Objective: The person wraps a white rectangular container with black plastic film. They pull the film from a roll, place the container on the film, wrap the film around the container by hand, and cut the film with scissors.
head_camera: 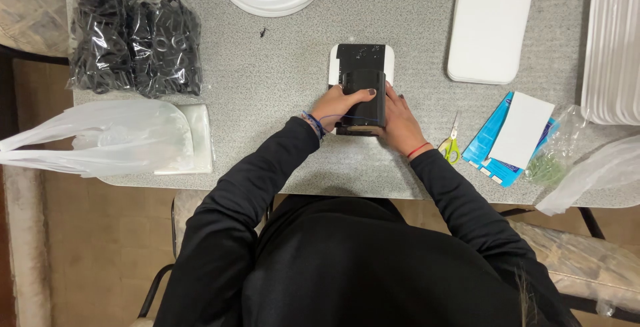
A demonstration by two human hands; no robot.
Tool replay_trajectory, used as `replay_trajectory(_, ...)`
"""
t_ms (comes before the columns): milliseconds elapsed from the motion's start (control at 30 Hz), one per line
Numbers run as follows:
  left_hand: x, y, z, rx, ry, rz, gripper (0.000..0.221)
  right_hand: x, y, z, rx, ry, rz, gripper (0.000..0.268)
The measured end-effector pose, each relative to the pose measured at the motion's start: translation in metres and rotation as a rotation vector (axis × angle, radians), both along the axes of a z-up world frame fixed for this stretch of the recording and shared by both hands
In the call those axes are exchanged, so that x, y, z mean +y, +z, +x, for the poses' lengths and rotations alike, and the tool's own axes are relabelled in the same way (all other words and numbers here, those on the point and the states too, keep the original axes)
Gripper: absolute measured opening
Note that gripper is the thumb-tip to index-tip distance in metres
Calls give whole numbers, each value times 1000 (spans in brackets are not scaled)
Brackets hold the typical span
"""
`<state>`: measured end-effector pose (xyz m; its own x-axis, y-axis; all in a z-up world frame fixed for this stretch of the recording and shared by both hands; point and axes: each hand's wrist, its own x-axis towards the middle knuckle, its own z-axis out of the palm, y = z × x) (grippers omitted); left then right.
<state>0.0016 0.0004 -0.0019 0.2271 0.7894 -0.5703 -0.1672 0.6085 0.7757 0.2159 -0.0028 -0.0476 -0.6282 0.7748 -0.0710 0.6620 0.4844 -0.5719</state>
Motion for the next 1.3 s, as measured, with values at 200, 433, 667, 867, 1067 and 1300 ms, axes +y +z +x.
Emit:
replay_trajectory(200,-2,5,5,-29,40,33,52,-1,9,0,118,-50,-89,99)
replay_trajectory(433,1,-16,15,25,107,37,46,-13,6,4,380,-101,-242,118)
replay_trajectory(667,1,-11,26,81,100,111,44,-47,-9,-17,721,-389,-246,108)
replay_trajectory(867,-1,-17,27,132,111,103,51,-49,-24,-22,1296,-413,-656,106)
replay_trajectory(1067,-7,-5,20,29,25,-9,77,-45,-32,-18,1410,-481,-669,94)
replay_trajectory(1300,-6,-66,-9,-33,134,-175,76,-45,-49,-30,1714,-781,-657,44)
